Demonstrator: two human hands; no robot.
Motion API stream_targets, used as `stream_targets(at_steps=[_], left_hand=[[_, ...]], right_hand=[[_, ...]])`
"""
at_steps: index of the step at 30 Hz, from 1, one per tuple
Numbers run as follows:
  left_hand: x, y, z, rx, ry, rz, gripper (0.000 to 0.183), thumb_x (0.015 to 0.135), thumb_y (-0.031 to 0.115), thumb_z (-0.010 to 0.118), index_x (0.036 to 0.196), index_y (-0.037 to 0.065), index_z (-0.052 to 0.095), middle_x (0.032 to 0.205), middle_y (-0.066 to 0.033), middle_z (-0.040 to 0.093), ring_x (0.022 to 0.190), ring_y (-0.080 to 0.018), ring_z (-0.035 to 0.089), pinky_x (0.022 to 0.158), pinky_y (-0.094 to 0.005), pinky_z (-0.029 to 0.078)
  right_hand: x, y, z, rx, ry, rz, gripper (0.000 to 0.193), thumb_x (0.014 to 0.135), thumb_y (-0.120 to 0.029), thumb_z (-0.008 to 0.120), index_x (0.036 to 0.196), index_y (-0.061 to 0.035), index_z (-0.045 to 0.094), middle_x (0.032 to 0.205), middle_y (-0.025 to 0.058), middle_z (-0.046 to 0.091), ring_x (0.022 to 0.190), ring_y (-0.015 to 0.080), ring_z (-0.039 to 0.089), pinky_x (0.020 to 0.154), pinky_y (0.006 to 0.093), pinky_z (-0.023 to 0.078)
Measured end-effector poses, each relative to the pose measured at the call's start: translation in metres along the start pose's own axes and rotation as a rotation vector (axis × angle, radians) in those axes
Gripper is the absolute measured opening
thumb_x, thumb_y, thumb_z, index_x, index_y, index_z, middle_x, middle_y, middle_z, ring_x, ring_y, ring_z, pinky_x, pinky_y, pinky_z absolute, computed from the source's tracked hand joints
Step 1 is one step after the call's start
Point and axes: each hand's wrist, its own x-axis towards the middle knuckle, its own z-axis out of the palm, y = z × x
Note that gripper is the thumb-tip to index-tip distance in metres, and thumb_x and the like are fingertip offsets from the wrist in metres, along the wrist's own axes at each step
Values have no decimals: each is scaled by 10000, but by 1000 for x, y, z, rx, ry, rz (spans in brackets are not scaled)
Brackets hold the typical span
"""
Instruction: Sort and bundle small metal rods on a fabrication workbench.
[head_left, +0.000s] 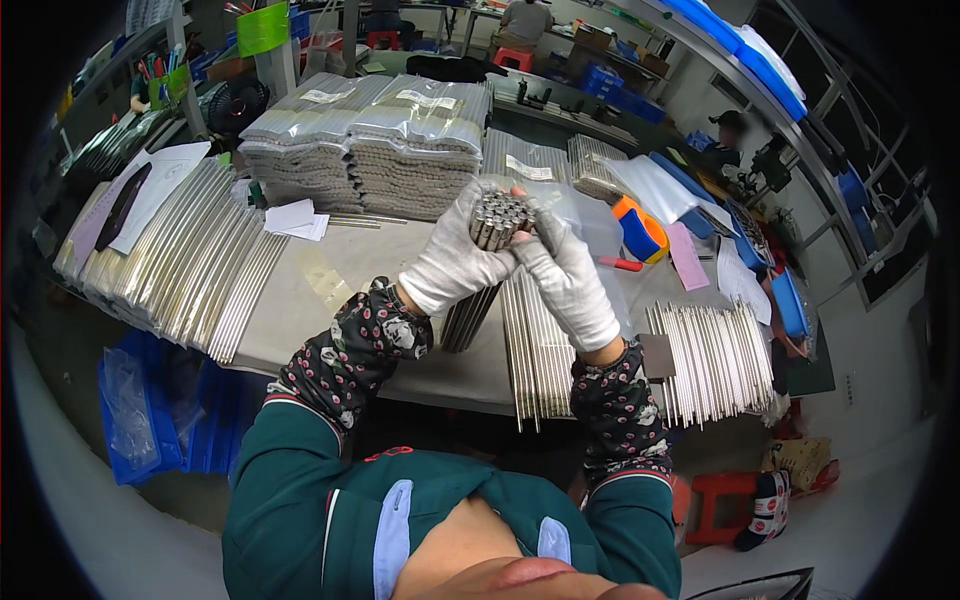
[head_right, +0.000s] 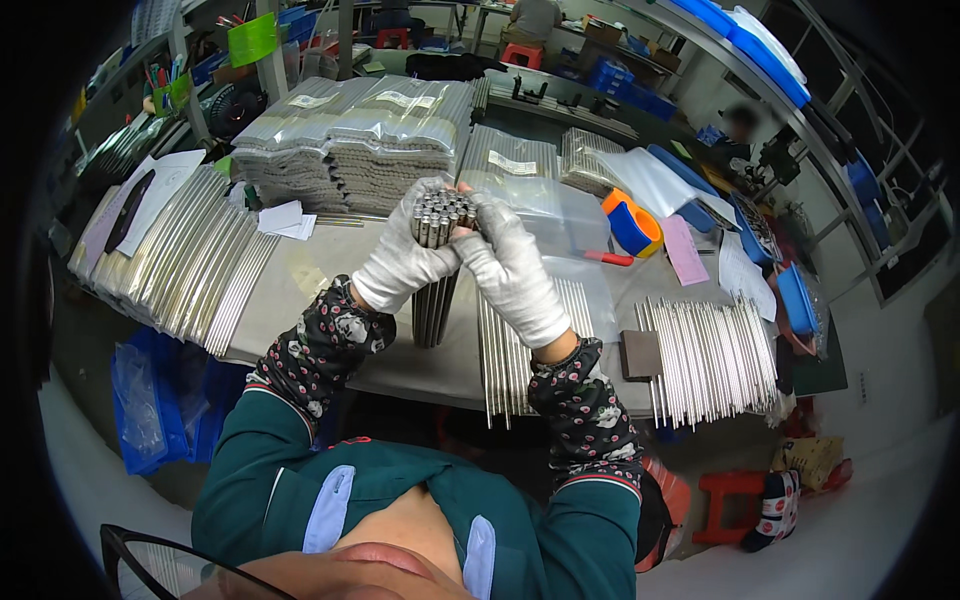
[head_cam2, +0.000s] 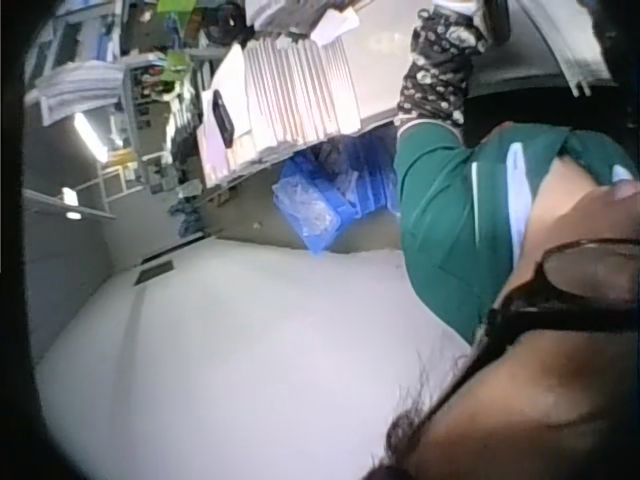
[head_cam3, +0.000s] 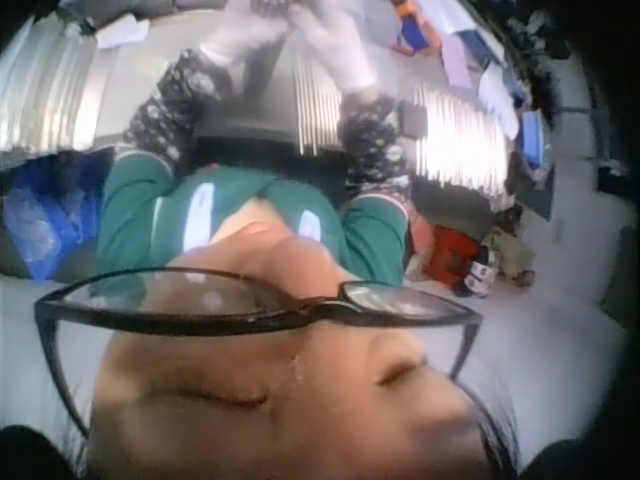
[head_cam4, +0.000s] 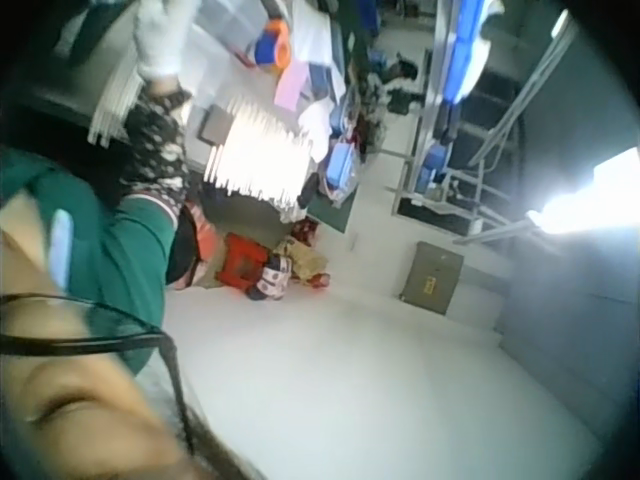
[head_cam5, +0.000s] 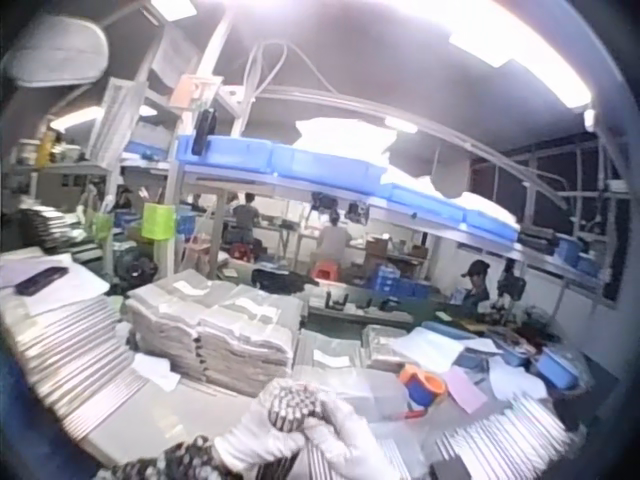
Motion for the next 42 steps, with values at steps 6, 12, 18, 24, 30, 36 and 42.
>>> stream_targets(at_steps=[6,12,18,24,30,36,42], left_hand=[[-7,14,3,-1,7,-57,388,826,9,716,1168,64,541,1054,-15,635,958,-85,609,850,-246,513],[-11,18,-1,-16,-28,-51,389,831,-14,713,1179,56,554,1146,-50,659,1045,-112,611,910,-262,508],[-15,27,-2,-57,-38,-118,423,817,-21,723,1200,47,556,1151,-57,663,1064,-140,616,939,-283,504],[-17,28,-1,-77,0,-161,436,812,-15,732,1208,51,562,1135,-48,664,1047,-129,616,924,-280,510],[-18,28,-1,36,21,-90,427,799,-15,745,1187,58,584,1099,-22,662,1018,-114,615,908,-268,510],[-19,29,-6,-26,6,-113,419,794,-13,753,1170,69,589,1079,-4,660,979,-98,603,880,-253,502],[-23,22,-8,3,83,-94,401,800,-1,754,1158,69,586,1070,1,650,964,-85,592,873,-246,494]], right_hand=[[-4,-11,-2,-61,123,-19,385,854,-38,689,1232,-45,614,1031,74,599,934,153,617,812,262,493],[-8,-15,5,-11,208,48,307,854,-40,704,1145,-4,613,907,35,625,823,104,605,759,248,497],[-12,-15,7,10,250,71,184,870,-45,703,1006,-2,586,880,17,610,801,82,583,757,233,489],[-8,-20,10,80,279,129,174,819,-48,723,929,-2,596,791,18,608,715,75,544,661,239,480],[-6,-15,12,84,206,88,189,824,-38,714,986,-21,617,781,-10,591,714,62,521,657,225,458],[-4,-11,12,145,252,103,220,812,-31,716,1008,-30,615,780,-22,540,714,62,502,684,222,453],[-2,-25,23,164,201,89,296,807,-15,732,1084,-23,628,829,-12,566,766,74,522,738,228,465]])
